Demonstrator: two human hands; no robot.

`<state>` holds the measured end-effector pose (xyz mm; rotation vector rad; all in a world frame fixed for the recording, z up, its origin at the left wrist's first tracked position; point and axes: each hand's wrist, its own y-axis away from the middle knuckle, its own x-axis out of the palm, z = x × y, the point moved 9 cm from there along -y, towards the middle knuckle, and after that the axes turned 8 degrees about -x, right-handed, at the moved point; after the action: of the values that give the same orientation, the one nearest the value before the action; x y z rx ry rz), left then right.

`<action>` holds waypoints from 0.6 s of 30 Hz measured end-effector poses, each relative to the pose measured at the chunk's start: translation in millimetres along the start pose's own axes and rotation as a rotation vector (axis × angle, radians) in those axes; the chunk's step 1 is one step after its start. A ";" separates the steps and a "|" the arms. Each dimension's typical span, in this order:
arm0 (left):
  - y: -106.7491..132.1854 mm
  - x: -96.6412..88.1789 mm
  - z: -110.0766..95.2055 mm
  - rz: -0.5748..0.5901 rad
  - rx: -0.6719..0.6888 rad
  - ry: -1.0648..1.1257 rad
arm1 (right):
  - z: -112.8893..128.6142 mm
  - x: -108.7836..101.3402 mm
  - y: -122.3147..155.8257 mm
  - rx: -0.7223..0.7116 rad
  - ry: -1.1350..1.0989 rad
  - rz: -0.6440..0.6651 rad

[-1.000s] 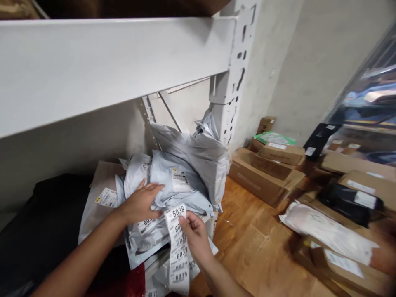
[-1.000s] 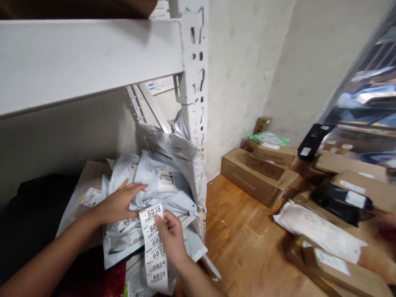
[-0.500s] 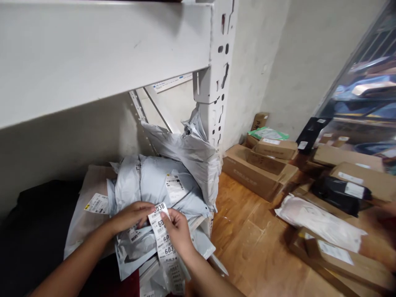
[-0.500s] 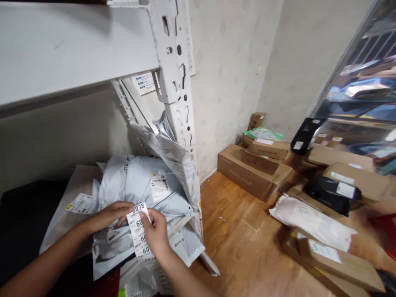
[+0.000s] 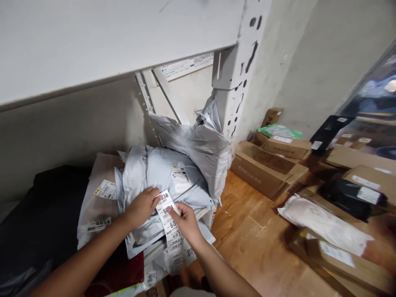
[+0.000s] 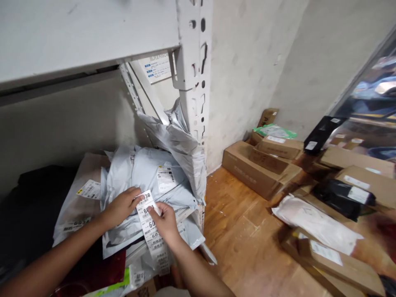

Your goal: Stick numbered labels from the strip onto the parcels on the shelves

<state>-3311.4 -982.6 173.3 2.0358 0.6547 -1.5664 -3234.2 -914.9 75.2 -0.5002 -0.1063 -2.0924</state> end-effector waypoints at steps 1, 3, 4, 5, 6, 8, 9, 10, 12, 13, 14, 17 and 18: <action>0.6 1.5 -1.5 -0.014 0.008 -0.073 | -0.7 -3.9 0.2 -0.014 0.034 -0.030; 0.8 7.4 -0.8 -0.022 -0.009 -0.196 | 4.6 -15.7 4.3 -0.048 0.115 -0.085; 0.8 10.5 -0.2 -0.024 -0.020 -0.249 | 10.4 -18.6 8.3 -0.052 0.153 -0.044; 0.7 13.0 0.1 -0.028 -0.032 -0.296 | 17.2 -15.6 14.1 -0.040 0.186 0.092; 1.0 15.0 -0.2 -0.029 -0.045 -0.332 | 24.5 -9.8 23.4 -0.009 0.208 0.285; 2.8 15.9 -3.2 -0.028 -0.074 -0.364 | 38.0 10.5 61.1 0.098 0.230 0.899; 4.6 14.4 -5.3 -0.030 -0.099 -0.363 | 47.8 6.3 67.4 0.132 0.224 1.009; 6.9 10.2 -6.9 -0.052 -0.141 -0.354 | 62.4 -8.2 47.4 0.069 0.249 0.848; 13.7 -6.5 -8.6 -0.186 -0.269 -0.330 | 91.3 -45.8 -10.7 -0.132 0.358 0.347; 18.5 -16.3 -7.7 -0.281 -0.352 -0.314 | 99.9 -57.4 -36.5 -0.213 0.428 0.160; 22.9 -22.6 -4.9 -0.350 -0.438 -0.282 | 102.1 -62.8 -60.9 -0.251 0.543 0.029; 22.9 -14.3 7.2 -0.334 -0.586 -0.127 | 96.8 -64.2 -119.1 -0.262 0.772 -0.192; 19.3 -7.2 10.7 -0.287 -0.589 -0.072 | 96.6 -62.5 -130.5 -0.280 0.797 -0.213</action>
<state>-3308.7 -1004.8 179.6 1.4880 1.2522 -1.3667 -3283.3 -768.0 154.5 0.2229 0.6233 -2.3773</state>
